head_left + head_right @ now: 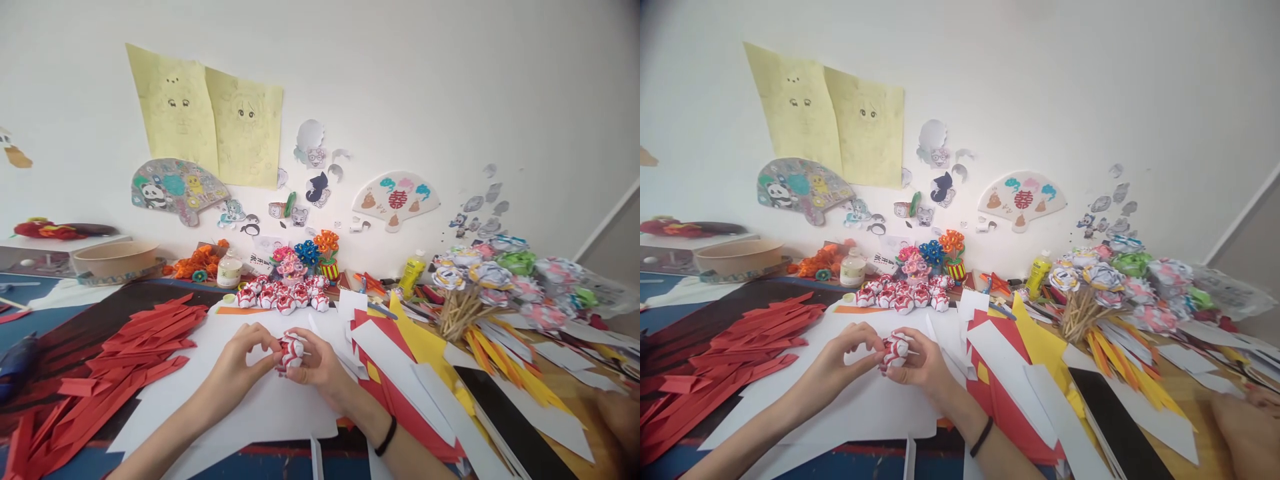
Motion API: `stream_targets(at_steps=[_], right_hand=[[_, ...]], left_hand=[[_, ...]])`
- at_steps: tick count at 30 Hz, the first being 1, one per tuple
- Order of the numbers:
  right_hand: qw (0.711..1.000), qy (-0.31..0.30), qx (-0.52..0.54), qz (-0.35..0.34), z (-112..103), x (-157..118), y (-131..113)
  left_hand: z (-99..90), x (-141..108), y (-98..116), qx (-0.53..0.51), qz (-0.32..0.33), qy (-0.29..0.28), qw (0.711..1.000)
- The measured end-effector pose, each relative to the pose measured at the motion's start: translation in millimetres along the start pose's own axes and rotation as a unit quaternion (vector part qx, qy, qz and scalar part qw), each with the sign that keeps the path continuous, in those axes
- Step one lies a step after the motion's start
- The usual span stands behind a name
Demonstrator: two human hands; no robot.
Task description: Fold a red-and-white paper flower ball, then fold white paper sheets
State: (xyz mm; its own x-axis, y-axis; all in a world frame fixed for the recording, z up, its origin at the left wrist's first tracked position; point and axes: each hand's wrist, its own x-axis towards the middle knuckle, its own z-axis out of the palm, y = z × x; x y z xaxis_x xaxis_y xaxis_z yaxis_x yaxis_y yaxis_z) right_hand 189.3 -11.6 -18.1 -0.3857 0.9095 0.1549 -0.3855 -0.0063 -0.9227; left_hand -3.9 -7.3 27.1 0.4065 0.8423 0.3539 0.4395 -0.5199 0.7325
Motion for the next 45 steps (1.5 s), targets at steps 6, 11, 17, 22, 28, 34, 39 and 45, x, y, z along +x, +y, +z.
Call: stream_targets(at_steps=[6,11,17,22,28,34,39,45], right_hand=[[1.0,-0.016,-0.009,0.016,2,0,-1],[1.0,-0.02,-0.011,0.014,1,1,-2],[0.999,-0.035,0.014,0.0,1,1,-4],[0.999,-0.031,0.009,-0.005,2,1,-2],[0.998,-0.053,-0.017,0.018,6,0,-8],[0.996,-0.068,-0.043,0.048,8,0,-13],[0.995,-0.071,-0.042,0.058,6,0,-11],[0.994,-0.078,-0.05,0.056,5,-1,-12]], left_hand=[[-3.1,0,1,0.0,0.005,0.001,1.0],[-2.7,-1,1,0.009,0.007,0.011,1.0],[-1.8,1,-3,0.009,-0.001,0.005,1.0],[-3.6,0,-1,0.004,0.019,-0.013,1.0],[-3.1,-1,2,0.006,0.017,-0.005,1.0],[-8.2,-1,5,0.007,0.029,-0.008,1.0],[-8.6,0,8,0.011,0.027,-0.001,1.0],[-7.3,-2,8,0.05,0.034,0.001,0.998]])
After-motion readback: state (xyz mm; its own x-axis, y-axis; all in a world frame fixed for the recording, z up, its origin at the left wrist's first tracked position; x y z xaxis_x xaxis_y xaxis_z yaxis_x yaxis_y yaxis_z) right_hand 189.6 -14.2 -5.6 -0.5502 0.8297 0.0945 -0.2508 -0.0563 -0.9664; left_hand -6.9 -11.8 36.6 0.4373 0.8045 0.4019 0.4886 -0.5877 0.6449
